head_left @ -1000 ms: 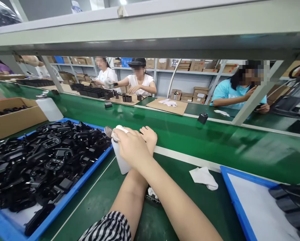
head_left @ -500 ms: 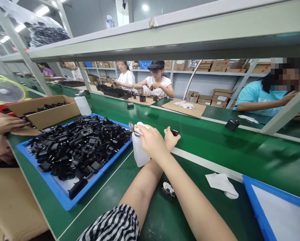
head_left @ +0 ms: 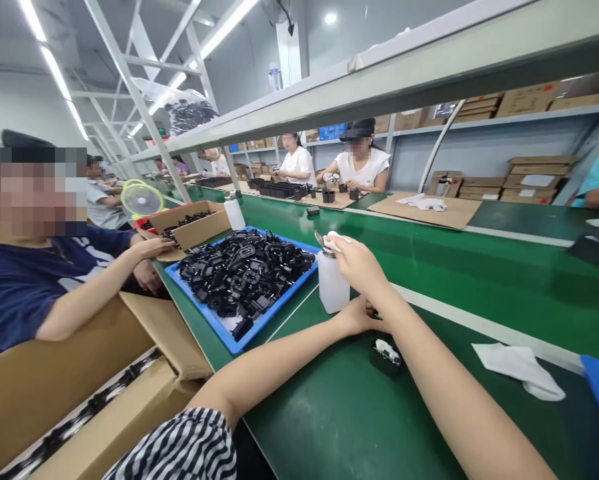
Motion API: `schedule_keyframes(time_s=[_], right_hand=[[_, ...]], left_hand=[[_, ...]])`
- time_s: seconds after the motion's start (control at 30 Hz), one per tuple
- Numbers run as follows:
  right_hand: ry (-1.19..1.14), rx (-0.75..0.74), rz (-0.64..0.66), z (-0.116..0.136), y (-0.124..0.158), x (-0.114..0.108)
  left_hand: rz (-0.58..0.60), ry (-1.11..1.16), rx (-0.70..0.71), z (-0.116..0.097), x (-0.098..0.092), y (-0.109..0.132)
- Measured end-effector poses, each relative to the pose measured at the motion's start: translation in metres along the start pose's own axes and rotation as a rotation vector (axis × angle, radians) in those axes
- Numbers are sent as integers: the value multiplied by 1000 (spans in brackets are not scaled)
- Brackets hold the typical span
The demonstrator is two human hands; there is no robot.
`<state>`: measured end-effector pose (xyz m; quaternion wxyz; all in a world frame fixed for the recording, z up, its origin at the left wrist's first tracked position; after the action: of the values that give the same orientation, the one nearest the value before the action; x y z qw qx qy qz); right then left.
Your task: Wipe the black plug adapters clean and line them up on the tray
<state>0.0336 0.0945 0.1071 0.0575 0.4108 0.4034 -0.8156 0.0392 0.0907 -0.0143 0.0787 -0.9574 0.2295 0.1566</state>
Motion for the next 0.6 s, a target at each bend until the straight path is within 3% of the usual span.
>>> schedule_keyframes(time_s=[0.17, 0.37, 0.6], right_hand=[[10, -1, -15, 2, 1, 0], [6, -10, -4, 3, 0, -3], [-104, 14, -72, 0, 1, -5]], left_hand=[[161, 89, 158, -6, 11, 23], [180, -247, 347, -26, 24, 42], [145, -403, 223, -18, 13, 50]])
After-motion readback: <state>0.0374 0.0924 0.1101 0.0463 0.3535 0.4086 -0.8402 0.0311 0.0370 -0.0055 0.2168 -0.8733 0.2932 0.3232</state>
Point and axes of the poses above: each hand's wrist, its own y-axis away from the middle knuckle, its own x-axis out of the palm, z = x × y, the point moved 6 cm from there along -y, towards the middle knuckle, and after that the axes turned 7 degrees about -y, right-handed, at the moved point
